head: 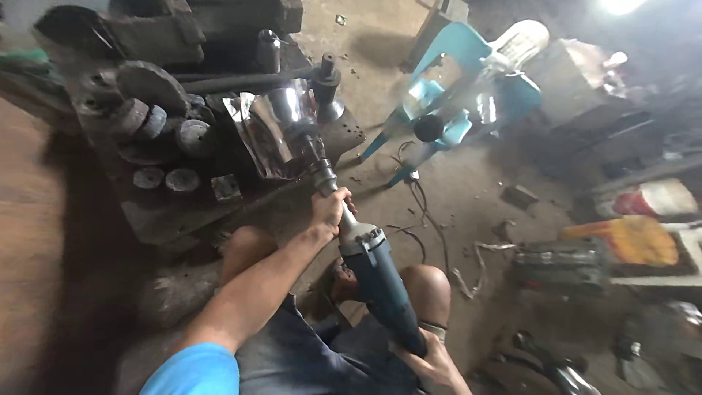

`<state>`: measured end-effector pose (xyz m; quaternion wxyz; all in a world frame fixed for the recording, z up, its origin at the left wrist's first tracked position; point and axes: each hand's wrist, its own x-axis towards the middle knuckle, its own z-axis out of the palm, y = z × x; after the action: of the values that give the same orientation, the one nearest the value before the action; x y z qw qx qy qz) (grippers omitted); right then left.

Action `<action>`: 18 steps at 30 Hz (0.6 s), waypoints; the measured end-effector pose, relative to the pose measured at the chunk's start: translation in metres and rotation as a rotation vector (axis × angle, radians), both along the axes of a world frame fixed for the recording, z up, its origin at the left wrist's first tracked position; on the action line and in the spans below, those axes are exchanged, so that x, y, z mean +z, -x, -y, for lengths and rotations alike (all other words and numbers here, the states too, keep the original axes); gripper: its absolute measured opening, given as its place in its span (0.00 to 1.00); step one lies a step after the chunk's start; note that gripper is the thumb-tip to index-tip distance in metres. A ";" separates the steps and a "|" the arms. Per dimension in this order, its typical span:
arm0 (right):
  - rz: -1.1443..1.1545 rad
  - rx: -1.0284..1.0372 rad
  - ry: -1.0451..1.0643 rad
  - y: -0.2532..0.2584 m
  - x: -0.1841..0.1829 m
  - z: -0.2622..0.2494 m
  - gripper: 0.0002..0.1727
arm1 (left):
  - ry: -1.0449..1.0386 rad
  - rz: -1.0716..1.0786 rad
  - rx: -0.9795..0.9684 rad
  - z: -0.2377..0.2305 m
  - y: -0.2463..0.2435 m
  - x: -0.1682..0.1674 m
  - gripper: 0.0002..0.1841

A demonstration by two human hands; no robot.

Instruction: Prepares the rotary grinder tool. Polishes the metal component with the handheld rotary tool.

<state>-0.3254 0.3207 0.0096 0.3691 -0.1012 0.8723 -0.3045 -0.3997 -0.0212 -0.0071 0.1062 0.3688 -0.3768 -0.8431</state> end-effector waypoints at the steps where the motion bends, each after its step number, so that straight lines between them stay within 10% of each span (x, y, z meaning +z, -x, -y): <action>1: 0.021 -0.020 0.014 0.001 0.000 0.000 0.20 | 0.006 0.013 -0.015 -0.001 0.005 0.001 0.09; 18: -0.088 0.124 -0.069 -0.005 -0.001 0.000 0.22 | 0.017 -0.091 0.095 0.006 -0.024 -0.021 0.04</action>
<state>-0.3208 0.3210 0.0081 0.3520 -0.1554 0.8896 -0.2462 -0.3760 -0.0267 -0.0283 0.1664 0.3465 -0.3607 -0.8498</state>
